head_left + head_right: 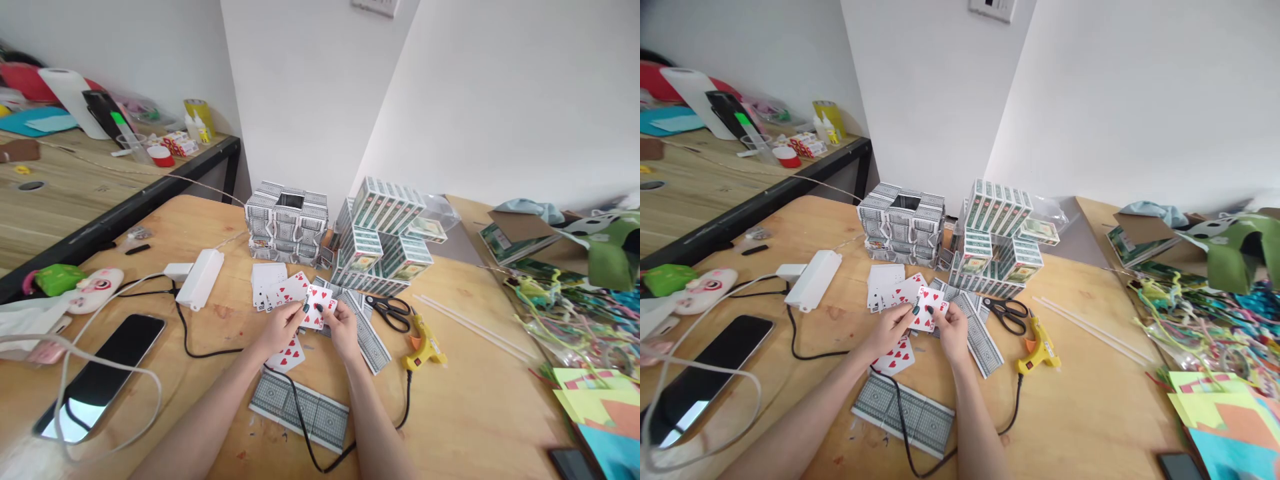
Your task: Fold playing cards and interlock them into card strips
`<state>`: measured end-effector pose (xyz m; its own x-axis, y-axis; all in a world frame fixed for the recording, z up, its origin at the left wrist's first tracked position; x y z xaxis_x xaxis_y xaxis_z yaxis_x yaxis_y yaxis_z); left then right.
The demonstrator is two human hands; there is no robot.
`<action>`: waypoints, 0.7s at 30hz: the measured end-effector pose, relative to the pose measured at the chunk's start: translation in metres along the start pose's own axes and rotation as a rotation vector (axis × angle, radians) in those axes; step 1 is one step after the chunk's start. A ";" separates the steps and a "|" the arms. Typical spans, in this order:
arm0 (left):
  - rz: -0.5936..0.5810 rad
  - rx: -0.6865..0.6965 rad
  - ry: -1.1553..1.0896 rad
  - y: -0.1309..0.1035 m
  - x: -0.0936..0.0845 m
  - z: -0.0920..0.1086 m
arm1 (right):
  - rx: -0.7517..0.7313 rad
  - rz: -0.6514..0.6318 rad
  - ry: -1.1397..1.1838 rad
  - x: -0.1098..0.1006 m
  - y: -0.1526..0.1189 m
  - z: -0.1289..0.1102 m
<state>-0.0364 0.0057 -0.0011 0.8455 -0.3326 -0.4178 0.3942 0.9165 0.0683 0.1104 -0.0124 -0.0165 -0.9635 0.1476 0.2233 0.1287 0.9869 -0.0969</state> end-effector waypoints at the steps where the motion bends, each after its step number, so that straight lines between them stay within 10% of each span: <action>1: 0.003 -0.003 -0.004 0.001 -0.001 0.000 | 0.010 -0.011 0.001 0.001 0.000 0.000; 21: 0.149 0.069 0.176 0.000 -0.006 0.003 | -0.058 -0.001 -0.096 0.003 -0.003 0.001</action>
<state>-0.0399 0.0074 0.0044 0.8227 -0.1451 -0.5497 0.2986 0.9331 0.2005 0.1066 -0.0145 -0.0167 -0.9814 0.1425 0.1287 0.1384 0.9896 -0.0400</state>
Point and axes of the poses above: each hand's wrist, its own y-axis towards the middle knuckle, its own x-axis out of the palm, z = x × y, the point moved 2 cm from there along y, towards the middle knuckle, and after that the axes turned 2 degrees about -z, right-handed, at the moved point
